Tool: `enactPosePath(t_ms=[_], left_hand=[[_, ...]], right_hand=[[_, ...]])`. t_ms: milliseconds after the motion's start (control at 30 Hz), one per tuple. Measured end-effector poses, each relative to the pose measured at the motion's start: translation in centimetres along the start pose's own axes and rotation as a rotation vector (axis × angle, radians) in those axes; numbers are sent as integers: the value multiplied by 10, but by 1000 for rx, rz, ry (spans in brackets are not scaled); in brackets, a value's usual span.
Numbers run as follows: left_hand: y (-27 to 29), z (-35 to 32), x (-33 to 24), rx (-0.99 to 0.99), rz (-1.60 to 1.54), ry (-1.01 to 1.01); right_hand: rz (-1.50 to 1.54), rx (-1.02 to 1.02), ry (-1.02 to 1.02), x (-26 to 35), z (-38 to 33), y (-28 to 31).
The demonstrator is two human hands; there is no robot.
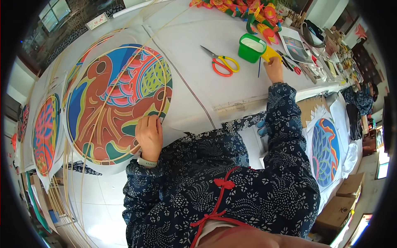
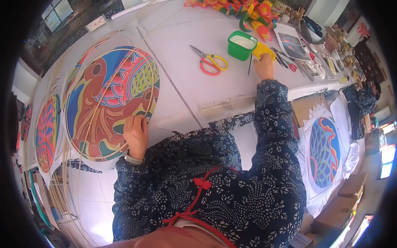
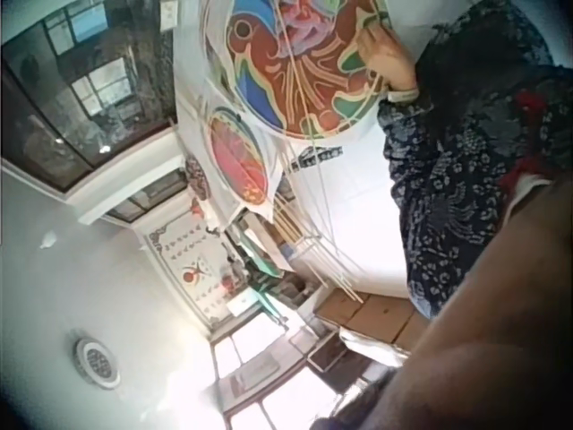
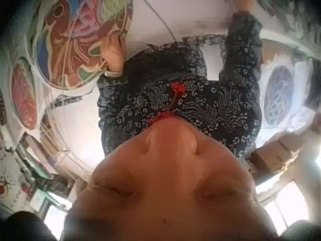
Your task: Making traditional kites by painting designs and attaching bamboo frames.
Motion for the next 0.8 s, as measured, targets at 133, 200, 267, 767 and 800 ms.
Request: enactPosePath(t_ms=[133, 200, 267, 767, 800], left_hand=[[0, -1, 0, -28, 21, 33], [0, -3, -1, -35, 17, 53], [0, -5, -2, -38, 7, 75], [-2, -4, -4, -76, -60, 157], [-1, -4, -4, -69, -61, 162]], right_hand=[[45, 315, -141, -3, -3, -25], [-120, 350, -120, -3, 3, -30], [-207, 361, -110, -11, 9, -28], [480, 317, -99, 38, 88, 17], [468, 317, -88, 40, 86, 12]])
Point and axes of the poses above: each hand's wrist, its own z-axis towards the middle knuckle, its own y-axis out of the back of the hand, x = y × z, the point moved 2 cm from there along z, towards the middle knuckle, and after that the axes turned 8 degrees about y, right-handed, at the moved point
